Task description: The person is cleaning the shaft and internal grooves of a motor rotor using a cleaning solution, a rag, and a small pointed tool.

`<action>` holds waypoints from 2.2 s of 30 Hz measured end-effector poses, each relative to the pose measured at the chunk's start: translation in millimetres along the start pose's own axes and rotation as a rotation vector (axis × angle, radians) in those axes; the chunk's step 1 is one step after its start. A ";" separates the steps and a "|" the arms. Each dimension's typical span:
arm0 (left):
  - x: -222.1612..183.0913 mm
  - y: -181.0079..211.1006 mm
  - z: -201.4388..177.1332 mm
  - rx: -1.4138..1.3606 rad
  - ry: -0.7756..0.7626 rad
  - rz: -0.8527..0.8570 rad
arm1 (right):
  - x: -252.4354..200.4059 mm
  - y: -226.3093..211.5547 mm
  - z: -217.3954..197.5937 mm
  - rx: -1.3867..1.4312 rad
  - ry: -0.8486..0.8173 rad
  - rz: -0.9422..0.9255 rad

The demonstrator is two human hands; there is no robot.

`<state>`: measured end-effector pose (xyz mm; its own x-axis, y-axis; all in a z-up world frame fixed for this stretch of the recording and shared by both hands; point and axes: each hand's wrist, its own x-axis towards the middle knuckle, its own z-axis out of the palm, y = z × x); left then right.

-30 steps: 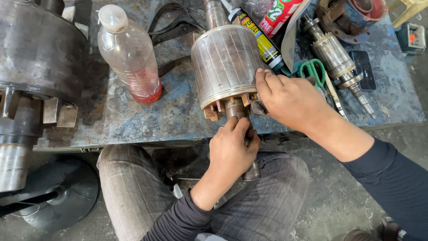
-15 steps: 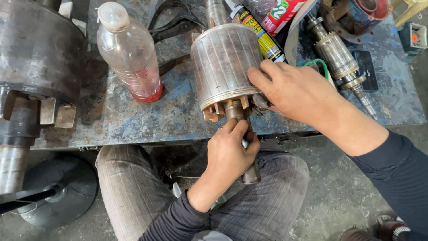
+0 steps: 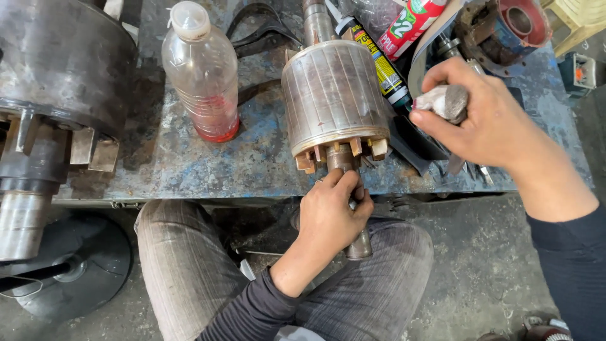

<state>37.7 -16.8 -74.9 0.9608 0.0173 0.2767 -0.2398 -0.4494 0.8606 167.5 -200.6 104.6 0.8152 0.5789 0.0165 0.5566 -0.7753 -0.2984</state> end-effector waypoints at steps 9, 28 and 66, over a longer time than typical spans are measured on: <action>3.7 4.5 -4.0 0.021 -0.024 -0.024 | -6.0 -8.7 45.7 0.139 0.027 -0.289; 1.6 4.0 -3.0 0.052 0.007 -0.035 | -15.2 -26.0 65.7 -0.197 0.089 -0.194; 4.8 1.2 1.7 -0.001 0.076 0.040 | 4.0 -56.0 37.2 -0.053 -0.032 0.013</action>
<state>42.3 -18.8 -73.2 0.9371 0.0671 0.3425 -0.2778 -0.4504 0.8485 133.7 -145.5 85.9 0.8172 0.5761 -0.0179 0.5547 -0.7946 -0.2470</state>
